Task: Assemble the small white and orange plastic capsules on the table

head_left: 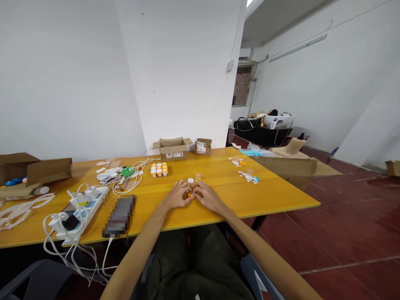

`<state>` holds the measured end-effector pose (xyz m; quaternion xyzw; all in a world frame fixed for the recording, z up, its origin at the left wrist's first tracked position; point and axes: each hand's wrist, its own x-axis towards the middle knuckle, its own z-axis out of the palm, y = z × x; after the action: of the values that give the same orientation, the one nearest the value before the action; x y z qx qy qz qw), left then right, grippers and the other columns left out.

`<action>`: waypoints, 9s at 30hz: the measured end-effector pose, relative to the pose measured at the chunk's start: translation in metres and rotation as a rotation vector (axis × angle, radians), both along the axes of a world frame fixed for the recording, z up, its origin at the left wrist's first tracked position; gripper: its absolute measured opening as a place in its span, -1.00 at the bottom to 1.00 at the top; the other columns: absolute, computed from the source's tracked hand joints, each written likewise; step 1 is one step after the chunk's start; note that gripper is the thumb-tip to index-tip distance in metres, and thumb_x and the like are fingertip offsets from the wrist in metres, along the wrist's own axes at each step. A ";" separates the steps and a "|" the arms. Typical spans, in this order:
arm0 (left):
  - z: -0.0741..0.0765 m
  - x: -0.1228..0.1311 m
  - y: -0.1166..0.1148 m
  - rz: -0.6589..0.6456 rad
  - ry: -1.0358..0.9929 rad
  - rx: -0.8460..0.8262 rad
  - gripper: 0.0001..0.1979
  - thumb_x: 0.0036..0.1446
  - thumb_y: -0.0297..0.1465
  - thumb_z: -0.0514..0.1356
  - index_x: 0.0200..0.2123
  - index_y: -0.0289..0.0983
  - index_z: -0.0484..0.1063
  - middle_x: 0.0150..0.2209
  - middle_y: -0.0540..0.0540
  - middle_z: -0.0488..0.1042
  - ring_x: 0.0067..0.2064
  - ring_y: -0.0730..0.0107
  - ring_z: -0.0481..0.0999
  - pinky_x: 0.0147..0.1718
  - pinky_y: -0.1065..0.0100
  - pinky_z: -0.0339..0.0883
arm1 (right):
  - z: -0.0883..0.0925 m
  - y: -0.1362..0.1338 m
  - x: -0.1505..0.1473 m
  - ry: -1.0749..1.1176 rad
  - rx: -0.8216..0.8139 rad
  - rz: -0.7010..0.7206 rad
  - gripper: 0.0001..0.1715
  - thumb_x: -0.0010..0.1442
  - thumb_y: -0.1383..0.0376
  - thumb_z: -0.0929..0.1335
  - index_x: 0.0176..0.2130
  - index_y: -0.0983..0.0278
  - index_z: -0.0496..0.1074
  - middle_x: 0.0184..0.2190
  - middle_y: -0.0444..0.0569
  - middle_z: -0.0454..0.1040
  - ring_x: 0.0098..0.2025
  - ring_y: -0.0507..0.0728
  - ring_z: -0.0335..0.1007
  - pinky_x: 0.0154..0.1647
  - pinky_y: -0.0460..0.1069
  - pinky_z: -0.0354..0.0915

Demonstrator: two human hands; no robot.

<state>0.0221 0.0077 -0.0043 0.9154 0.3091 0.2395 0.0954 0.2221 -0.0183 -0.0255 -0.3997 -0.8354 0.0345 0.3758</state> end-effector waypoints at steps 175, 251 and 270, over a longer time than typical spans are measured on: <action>0.004 -0.001 0.004 -0.031 -0.122 0.011 -0.83 0.15 -0.53 0.16 -0.41 -0.21 0.51 -0.25 -0.08 0.47 -0.14 0.26 0.43 -0.05 0.22 0.30 | -0.005 -0.003 -0.007 -0.086 -0.042 -0.094 -0.83 0.29 0.14 0.38 -0.16 0.16 0.47 -0.05 -0.01 0.46 0.02 0.19 0.37 0.07 0.11 0.32; 0.008 -0.001 0.000 -0.021 -0.048 0.096 -0.90 0.21 -0.46 0.13 -0.34 -0.19 0.42 -0.25 -0.09 0.47 -0.14 0.20 0.42 -0.06 0.19 0.28 | -0.027 0.019 0.012 0.036 0.006 -0.455 -0.79 0.26 0.40 0.29 -0.32 0.16 0.48 -0.23 0.09 0.52 -0.15 0.27 0.42 -0.13 0.12 0.34; 0.011 0.001 -0.002 0.008 -0.020 0.082 -0.85 0.18 -0.52 0.11 -0.39 -0.21 0.42 -0.24 -0.09 0.48 -0.15 0.25 0.44 -0.07 0.23 0.29 | -0.014 0.008 0.003 -0.068 0.024 -0.507 -0.78 0.27 0.43 0.28 -0.28 0.22 0.50 -0.23 0.05 0.52 -0.14 0.21 0.40 -0.09 0.05 0.29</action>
<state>0.0230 0.0061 0.0064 0.9148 0.3019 0.2615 0.0599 0.2254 -0.0106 -0.0395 -0.5927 -0.7211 -0.0841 0.3488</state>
